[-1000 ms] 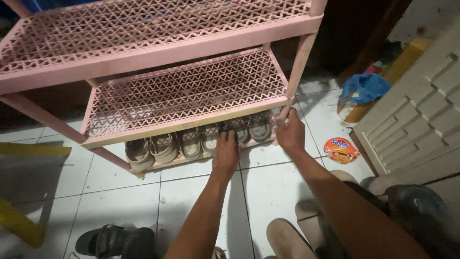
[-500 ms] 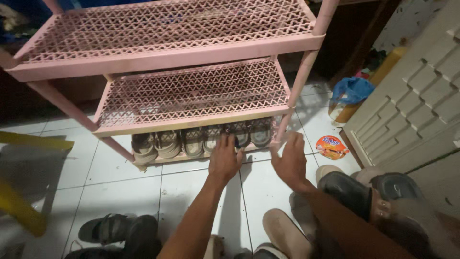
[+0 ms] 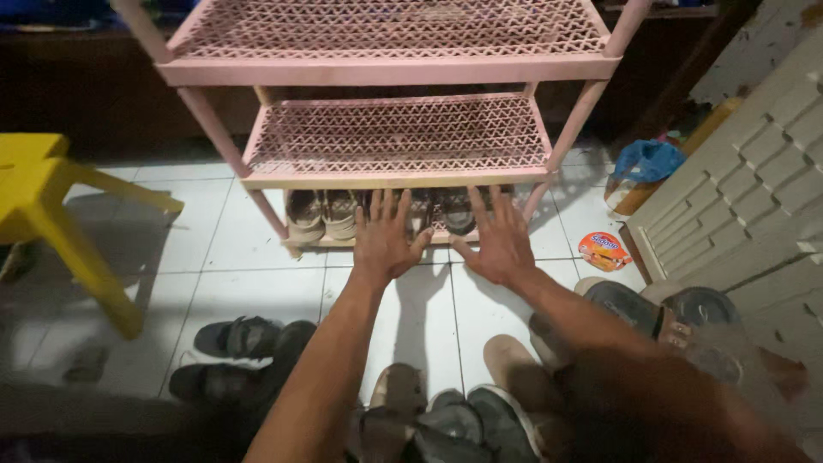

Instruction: The person organizes multiple pairs of shoes and sandals by picking them up from the floor and placing them on a pink three-tier shoe rack. The person handles each pair by hand, arranging them neatly on the shelves.

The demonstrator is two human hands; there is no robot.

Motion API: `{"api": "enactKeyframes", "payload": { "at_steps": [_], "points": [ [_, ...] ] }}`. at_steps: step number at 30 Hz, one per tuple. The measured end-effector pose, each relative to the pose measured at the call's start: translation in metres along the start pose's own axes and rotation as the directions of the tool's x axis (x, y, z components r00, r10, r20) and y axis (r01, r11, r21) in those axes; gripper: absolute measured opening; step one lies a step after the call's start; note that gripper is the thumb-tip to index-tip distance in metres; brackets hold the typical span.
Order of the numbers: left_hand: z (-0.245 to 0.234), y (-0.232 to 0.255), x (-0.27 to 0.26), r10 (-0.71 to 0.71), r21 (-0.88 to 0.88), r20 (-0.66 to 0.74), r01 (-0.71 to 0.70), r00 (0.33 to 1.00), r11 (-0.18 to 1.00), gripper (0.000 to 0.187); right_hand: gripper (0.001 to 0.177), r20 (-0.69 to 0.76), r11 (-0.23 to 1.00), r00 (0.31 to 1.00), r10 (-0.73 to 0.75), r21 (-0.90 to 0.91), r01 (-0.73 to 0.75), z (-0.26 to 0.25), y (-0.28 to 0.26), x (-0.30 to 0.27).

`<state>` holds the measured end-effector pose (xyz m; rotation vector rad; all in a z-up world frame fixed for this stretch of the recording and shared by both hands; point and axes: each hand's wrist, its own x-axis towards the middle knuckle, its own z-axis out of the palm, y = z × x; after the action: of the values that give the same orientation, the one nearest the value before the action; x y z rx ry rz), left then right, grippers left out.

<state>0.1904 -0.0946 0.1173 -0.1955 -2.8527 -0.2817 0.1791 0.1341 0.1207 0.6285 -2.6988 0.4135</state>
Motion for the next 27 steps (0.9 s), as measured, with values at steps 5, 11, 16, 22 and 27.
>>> {"api": "enactKeyframes", "payload": {
  "at_steps": [5,11,16,22,27],
  "points": [
    [-0.009,-0.008,-0.035,-0.135,0.022,0.251,0.134,0.958,0.991,0.092,0.101,0.236,0.991,0.968,0.087,-0.122,-0.060,0.007,-0.008,-0.016],
    [-0.002,-0.016,-0.052,-0.148,0.000,0.201,0.151,0.968,0.988,0.093,0.103,0.358,0.979,0.912,0.201,-0.106,-0.174,0.025,-0.020,-0.033],
    [-0.006,-0.021,-0.054,-0.158,-0.004,0.260,0.164,0.953,0.986,0.093,0.101,0.297,0.991,0.947,0.121,0.017,-0.131,0.032,-0.027,-0.033],
    [0.012,-0.014,-0.066,-0.064,-0.108,0.410,0.118,0.910,0.987,0.088,0.099,0.380,0.986,0.923,0.068,0.116,-0.120,0.018,-0.033,-0.041],
    [0.042,0.008,-0.084,0.043,-0.240,0.428,0.068,0.903,0.968,0.085,0.097,0.423,0.987,0.902,0.092,0.083,-0.139,0.008,-0.012,-0.069]
  ]
}}
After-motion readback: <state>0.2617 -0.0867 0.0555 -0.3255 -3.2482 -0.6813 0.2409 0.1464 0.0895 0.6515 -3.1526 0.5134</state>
